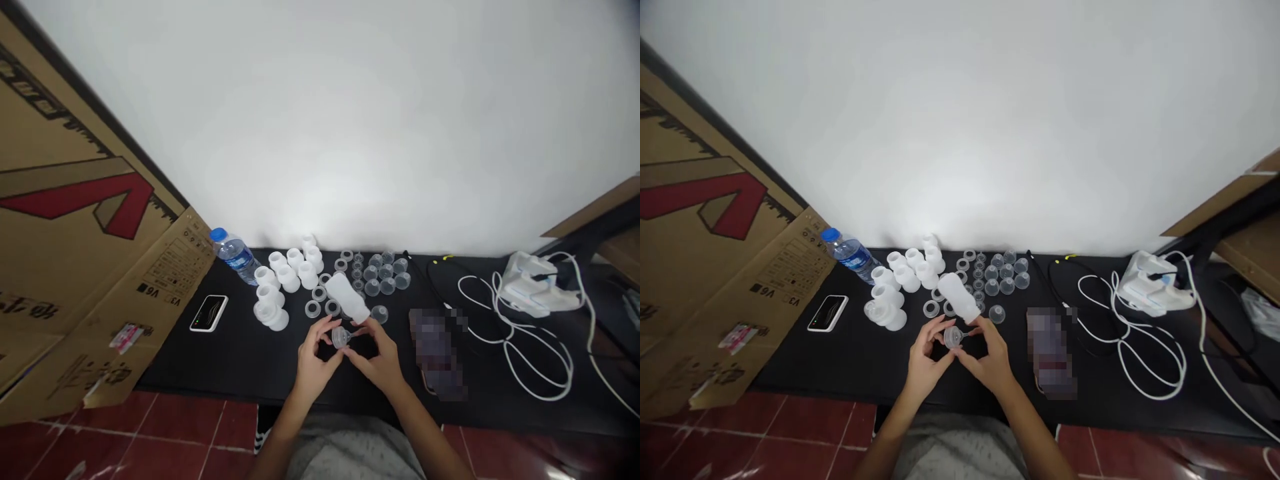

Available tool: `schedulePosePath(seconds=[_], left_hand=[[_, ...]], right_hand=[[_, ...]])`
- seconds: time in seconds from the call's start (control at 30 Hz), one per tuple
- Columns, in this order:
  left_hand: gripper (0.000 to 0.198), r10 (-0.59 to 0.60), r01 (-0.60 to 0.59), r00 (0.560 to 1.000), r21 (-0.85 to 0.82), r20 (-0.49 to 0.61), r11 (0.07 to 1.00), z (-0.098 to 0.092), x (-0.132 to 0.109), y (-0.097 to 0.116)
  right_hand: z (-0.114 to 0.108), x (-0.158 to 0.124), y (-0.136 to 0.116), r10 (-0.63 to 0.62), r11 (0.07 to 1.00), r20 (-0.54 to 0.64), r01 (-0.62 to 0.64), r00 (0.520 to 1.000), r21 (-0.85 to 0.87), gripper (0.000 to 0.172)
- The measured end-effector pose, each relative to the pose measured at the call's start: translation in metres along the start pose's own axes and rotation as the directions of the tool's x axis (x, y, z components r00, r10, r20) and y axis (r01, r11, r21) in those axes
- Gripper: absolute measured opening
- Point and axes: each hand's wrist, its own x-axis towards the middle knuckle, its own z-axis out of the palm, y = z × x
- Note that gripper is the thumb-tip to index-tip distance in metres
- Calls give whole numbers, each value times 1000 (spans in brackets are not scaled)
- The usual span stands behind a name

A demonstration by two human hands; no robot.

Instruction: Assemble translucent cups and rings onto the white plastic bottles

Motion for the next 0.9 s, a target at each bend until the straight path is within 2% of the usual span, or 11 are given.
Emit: schedulePosePath(seconds=[0.1, 0.2, 0.37, 0.47, 0.53, 0.63, 0.8, 0.9], left_hand=[[69, -12, 11, 999, 8, 42, 1000, 0, -3, -5], [63, -8, 8, 998, -9, 58, 1000, 1, -4, -9], [59, -2, 8, 998, -101, 62, 995, 2, -4, -4], [54, -4, 18, 998, -240, 61, 971, 4, -2, 0], [50, -14, 20, 1000, -368, 20, 930, 4, 1, 0], [53, -79, 27, 993, -496, -84, 868, 3, 5, -1], [77, -197, 81, 968, -544, -158, 835, 2, 6, -3], [79, -250, 124, 953, -531, -173, 838, 1, 4, -4]], right_hand=[[5, 0, -2, -54, 998, 51, 53, 997, 19, 70], [8, -2, 0, -85, 996, 65, 84, 994, 23, 74], [11, -4, 4, -82, 995, 63, 78, 995, 60, 73], [11, -4, 6, -98, 994, 22, 97, 995, 53, 69], [10, -4, 6, -111, 993, 11, 110, 994, 43, 69], [9, -5, 4, -131, 990, 83, 127, 988, 55, 71], [6, -3, -4, -170, 983, 191, 154, 967, 96, 67], [5, -4, -7, -176, 981, 239, 149, 955, 123, 64]])
